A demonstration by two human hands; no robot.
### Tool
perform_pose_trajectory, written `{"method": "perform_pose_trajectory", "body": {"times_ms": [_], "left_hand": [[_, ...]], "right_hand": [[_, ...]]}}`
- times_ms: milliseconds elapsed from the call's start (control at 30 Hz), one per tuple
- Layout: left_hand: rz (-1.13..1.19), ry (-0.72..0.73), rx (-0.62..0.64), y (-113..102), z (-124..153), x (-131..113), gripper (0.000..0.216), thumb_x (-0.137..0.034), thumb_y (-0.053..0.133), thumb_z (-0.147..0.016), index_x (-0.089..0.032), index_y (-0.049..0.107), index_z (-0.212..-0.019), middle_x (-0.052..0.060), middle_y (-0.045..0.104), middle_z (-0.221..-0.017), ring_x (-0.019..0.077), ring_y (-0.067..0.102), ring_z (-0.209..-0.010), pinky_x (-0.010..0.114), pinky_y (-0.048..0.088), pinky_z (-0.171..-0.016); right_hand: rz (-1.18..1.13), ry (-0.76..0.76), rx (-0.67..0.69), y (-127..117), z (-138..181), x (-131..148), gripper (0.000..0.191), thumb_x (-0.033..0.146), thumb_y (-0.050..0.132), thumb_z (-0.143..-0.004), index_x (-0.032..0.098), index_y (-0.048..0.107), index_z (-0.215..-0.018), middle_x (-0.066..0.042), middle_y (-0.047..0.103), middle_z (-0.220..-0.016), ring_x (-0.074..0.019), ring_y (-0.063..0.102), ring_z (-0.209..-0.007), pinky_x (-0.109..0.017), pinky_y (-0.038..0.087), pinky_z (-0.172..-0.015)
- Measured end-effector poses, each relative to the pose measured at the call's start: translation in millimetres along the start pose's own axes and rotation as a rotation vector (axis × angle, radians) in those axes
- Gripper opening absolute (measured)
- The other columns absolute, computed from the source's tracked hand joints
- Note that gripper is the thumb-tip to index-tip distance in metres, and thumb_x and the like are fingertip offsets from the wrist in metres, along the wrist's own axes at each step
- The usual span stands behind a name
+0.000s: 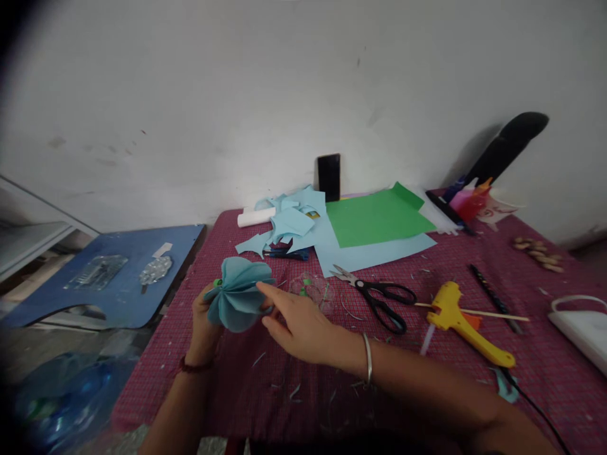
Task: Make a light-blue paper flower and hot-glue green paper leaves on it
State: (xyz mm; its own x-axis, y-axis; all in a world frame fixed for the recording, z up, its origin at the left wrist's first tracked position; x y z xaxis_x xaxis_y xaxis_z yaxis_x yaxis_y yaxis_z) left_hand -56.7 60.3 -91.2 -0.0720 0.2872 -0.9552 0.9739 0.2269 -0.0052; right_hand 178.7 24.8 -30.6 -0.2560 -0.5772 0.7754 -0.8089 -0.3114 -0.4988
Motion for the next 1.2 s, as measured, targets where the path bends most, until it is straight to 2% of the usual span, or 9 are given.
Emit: {"method": "perform_pose_trajectory", "body": {"times_ms": [333,633,833,1000,1200], "left_hand": [[-0.003,0.019,-0.011,1.4,0.2,-0.3,0.019,-0.030,0.077,-0.072,-0.020,0.074,-0.088,0.003,0.074,-0.086,0.0174,0.067,-0.077,0.028,0.054,-0.073],[-0.019,0.028,-0.020,1.8,1.8,-1.9,0.021,-0.032,0.077,-0.072,-0.019,0.075,-0.088,0.003,0.075,-0.085,0.0181,0.068,-0.078,0.029,0.055,-0.073],[-0.020,0.039,-0.035,1.9,4.3,0.4,0.025,-0.031,0.078,-0.070,-0.020,0.074,-0.092,0.003,0.075,-0.087,0.0178,0.068,-0.079,0.029,0.055,-0.074],[-0.042,0.055,-0.045,1.3,6.5,-3.6,0.023,-0.028,0.078,-0.068,-0.020,0.074,-0.089,0.004,0.075,-0.089,0.0181,0.068,-0.080,0.030,0.055,-0.076],[-0.033,0.045,-0.029,0.5,6.8,-2.5,0.022,-0.029,0.078,-0.069,-0.020,0.075,-0.089,0.004,0.075,-0.086,0.0185,0.067,-0.078,0.031,0.055,-0.075]], "right_hand": [[0.053,-0.071,0.045,2.0,5.5,9.1,0.049,0.018,0.048,-0.091,0.008,0.045,-0.138,-0.016,0.069,-0.109,-0.0217,0.067,-0.086,-0.041,0.054,-0.081],[0.154,-0.118,0.112,6.3,5.0,20.7,0.039,0.018,0.048,-0.094,0.010,0.054,-0.131,-0.014,0.069,-0.107,-0.0238,0.063,-0.095,-0.039,0.052,-0.083],[0.243,-0.136,0.166,14.3,2.3,26.0,0.037,0.018,0.050,-0.094,0.011,0.055,-0.130,-0.011,0.067,-0.096,-0.0209,0.061,-0.083,-0.034,0.050,-0.074],[0.232,-0.152,0.096,9.8,-0.3,27.2,0.033,0.018,0.049,-0.094,0.011,0.058,-0.125,-0.010,0.064,-0.095,-0.0205,0.059,-0.083,-0.034,0.051,-0.072],[0.121,-0.182,-0.119,-9.5,-10.8,21.0,0.024,0.017,0.049,-0.094,0.016,0.059,-0.116,-0.011,0.059,-0.107,-0.0220,0.056,-0.100,-0.040,0.051,-0.088]]}}
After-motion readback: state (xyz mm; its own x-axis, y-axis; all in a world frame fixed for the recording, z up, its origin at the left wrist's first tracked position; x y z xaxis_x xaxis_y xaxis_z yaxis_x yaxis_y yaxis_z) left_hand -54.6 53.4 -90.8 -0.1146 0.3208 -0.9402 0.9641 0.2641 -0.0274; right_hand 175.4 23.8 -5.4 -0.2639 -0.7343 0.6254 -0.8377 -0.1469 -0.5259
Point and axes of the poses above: each hand's wrist, its own z-axis away from the middle knuckle, its own y-axis out of the palm, x = y × z, the point moved 4 cm from there along -z, towards the middle knuckle
